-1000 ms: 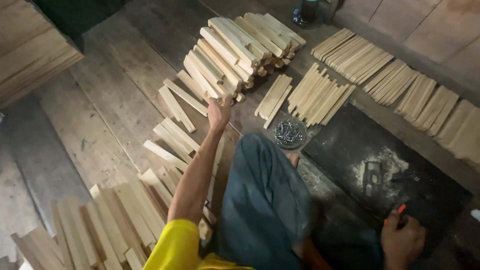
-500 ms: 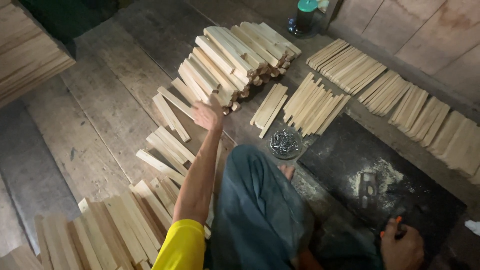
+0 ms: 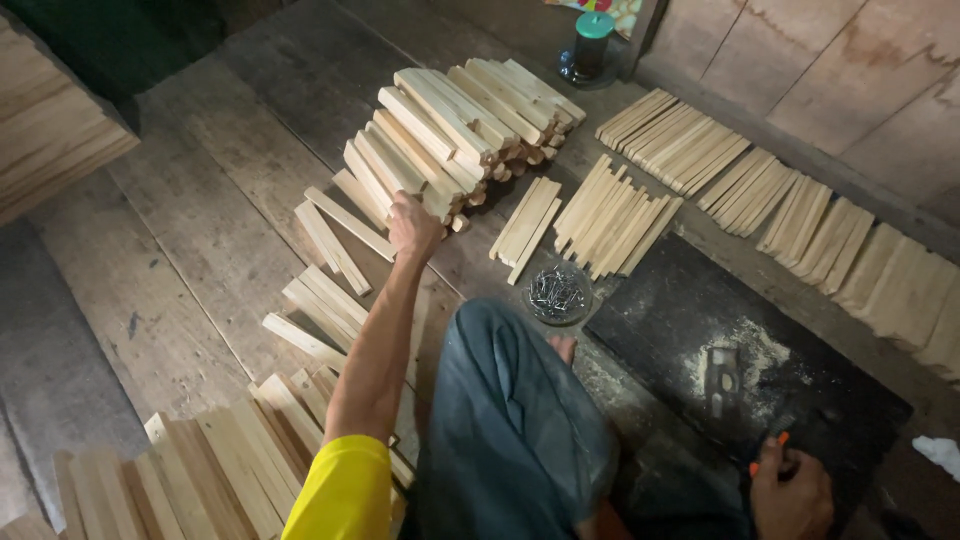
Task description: The person sits on the floor and assembles small wooden frames by joining two wooden slats with a power drill and nails. They repeatedly pick up slats, align them, drill, and place the finished frames aside.
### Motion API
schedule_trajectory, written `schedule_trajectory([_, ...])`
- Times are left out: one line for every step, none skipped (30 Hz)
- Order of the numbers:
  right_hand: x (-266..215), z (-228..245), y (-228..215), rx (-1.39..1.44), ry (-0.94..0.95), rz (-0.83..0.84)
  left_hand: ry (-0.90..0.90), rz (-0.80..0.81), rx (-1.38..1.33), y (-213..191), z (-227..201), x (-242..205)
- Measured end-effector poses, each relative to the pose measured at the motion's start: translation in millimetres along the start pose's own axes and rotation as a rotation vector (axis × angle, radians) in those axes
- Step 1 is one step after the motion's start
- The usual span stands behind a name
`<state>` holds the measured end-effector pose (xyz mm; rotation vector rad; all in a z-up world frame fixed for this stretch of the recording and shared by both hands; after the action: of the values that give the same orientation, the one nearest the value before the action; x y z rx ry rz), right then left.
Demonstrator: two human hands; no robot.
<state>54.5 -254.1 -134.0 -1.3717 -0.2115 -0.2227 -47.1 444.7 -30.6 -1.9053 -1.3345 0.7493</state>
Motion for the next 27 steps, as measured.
schedule_trajectory([0,-5,7,0.001,-0.046,-0.065,0.002,0.023,-0.115,-12,-3,-8])
schedule_trajectory([-1,-9,14,0.001,-0.091,-0.131,0.005,0.047,-0.230,-25,-7,-15])
schedule_trajectory([0,-9,13,0.001,-0.087,-0.129,0.008,0.048,-0.227,-25,-3,-15])
schedule_trajectory([0,-8,12,-0.008,-0.058,-0.088,-0.041,0.041,-0.247,-26,1,-14])
schedule_trajectory([2,-9,12,-0.020,-0.035,-0.046,-0.097,0.032,-0.269,-26,9,-15])
schedule_trajectory([-2,-9,11,-0.021,-0.037,-0.043,-0.100,0.032,-0.267,-33,10,-22])
schedule_trajectory([-3,-8,11,-0.030,-0.030,-0.054,-0.192,0.030,-0.314,-42,10,-29])
schedule_trajectory([-3,-6,10,-0.038,-0.022,-0.066,-0.284,0.027,-0.361,-50,11,-35])
schedule_trajectory([-3,-5,8,-0.036,-0.022,-0.066,-0.283,0.026,-0.360,-47,24,-32])
schedule_trajectory([-2,-4,6,-0.033,-0.040,-0.063,-0.329,0.032,-0.438,-44,37,-29])
schedule_trajectory([-3,-4,3,-0.031,-0.058,-0.057,-0.376,0.039,-0.513,-40,52,-26])
schedule_trajectory([-4,-9,8,-0.030,-0.056,-0.054,-0.376,0.039,-0.510,-33,74,-23])
schedule_trajectory([-4,-11,13,-0.055,-0.082,-0.119,-0.335,0.026,-0.386,-27,95,-19])
schedule_trajectory([-4,-13,17,-0.079,-0.108,-0.185,-0.294,0.012,-0.262,-21,117,-14])
schedule_trajectory([-2,-12,16,-0.078,-0.109,-0.183,-0.294,0.011,-0.261,-33,111,-27])
schedule_trajectory([0,-11,17,-0.092,-0.072,-0.108,-0.291,0.001,-0.126,-46,106,-40])
schedule_trajectory([2,-12,15,-0.112,-0.039,-0.032,-0.291,-0.004,0.007,-56,102,-55])
schedule_trajectory([0,-15,21,-0.116,-0.042,-0.030,-0.297,-0.001,0.008,-53,100,-50])
schedule_trajectory([1,-18,25,-0.131,-0.073,-0.059,-0.199,-0.069,0.098,-50,96,-46])
schedule_trajectory([2,-21,29,-0.146,-0.104,-0.088,-0.100,-0.135,0.188,-48,92,-41])
schedule_trajectory([0,-19,26,-0.148,-0.110,-0.089,-0.107,-0.135,0.185,-38,88,-36])
schedule_trajectory([-2,-17,23,-0.131,-0.120,-0.122,-0.021,-0.109,0.110,-27,81,-31])
schedule_trajectory([-6,-15,21,-0.112,-0.127,-0.154,0.067,-0.084,0.035,-16,74,-25])
schedule_trajectory([-3,-14,25,-0.113,-0.131,-0.156,0.064,-0.084,0.032,-6,67,-22])
schedule_trajectory([-1,-15,30,-0.144,-0.085,-0.127,0.038,-0.030,0.010,7,59,-19])
schedule_trajectory([2,-16,34,-0.174,-0.038,-0.099,0.013,0.024,-0.013,20,50,-15])
schedule_trajectory([1,-19,38,-0.177,-0.037,-0.099,0.014,0.028,-0.014,15,34,-21])
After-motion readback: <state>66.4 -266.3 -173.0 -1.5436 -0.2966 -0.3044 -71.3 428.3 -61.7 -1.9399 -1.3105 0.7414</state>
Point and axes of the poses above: each hand's wrist, its own x-axis towards the middle knuckle, its own y-axis out of the palm, z = x × y, the point moved 2 cm from there along x, towards the middle knuckle, and after that the axes turned 4 degrees about -x, right-handed, at the moved point
